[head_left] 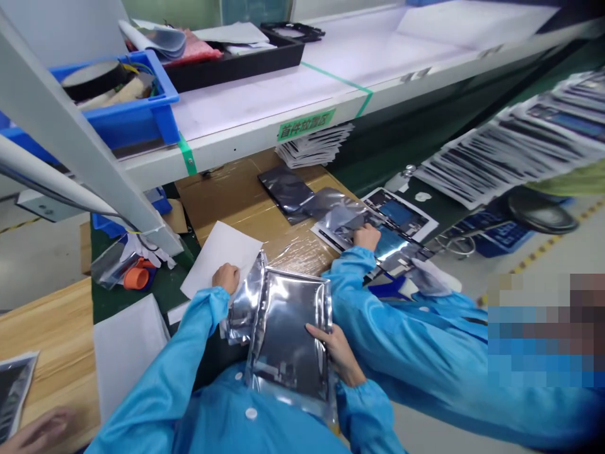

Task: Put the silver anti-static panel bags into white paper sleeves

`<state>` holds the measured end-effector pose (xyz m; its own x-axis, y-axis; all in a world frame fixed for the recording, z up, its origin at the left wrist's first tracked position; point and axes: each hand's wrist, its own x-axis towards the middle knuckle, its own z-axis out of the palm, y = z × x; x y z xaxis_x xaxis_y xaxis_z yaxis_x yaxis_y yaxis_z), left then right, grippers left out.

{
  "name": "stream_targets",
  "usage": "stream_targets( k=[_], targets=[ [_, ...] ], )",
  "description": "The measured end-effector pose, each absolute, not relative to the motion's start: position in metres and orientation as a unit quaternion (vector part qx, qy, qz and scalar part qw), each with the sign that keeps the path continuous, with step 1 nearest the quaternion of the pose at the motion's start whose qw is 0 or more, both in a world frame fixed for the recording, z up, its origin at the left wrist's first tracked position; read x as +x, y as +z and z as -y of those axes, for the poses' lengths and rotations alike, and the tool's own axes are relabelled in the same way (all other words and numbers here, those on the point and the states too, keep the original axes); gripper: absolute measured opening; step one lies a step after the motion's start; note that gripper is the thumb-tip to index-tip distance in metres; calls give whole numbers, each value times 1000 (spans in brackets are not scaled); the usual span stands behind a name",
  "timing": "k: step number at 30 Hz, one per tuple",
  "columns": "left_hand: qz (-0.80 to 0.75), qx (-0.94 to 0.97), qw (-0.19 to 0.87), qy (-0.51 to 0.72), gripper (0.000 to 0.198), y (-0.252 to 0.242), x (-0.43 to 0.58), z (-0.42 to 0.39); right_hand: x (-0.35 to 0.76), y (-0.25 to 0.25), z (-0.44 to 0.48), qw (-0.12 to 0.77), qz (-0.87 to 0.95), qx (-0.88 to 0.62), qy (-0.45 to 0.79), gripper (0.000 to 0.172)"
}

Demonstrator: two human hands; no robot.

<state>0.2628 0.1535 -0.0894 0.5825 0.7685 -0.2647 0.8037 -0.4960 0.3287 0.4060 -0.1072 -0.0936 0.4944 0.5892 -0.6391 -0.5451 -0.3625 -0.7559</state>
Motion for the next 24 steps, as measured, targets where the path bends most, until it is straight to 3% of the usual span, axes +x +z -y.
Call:
stream_targets(
  k=[14,24],
  targets=[
    [-456,874,146,-87,39,-133,243,-127,393,-115,73,559,-12,-659,504,29],
    [-446,880,136,-90,31,-130,239,-117,400,-99,71,532,8,-662,529,25]
  ],
)
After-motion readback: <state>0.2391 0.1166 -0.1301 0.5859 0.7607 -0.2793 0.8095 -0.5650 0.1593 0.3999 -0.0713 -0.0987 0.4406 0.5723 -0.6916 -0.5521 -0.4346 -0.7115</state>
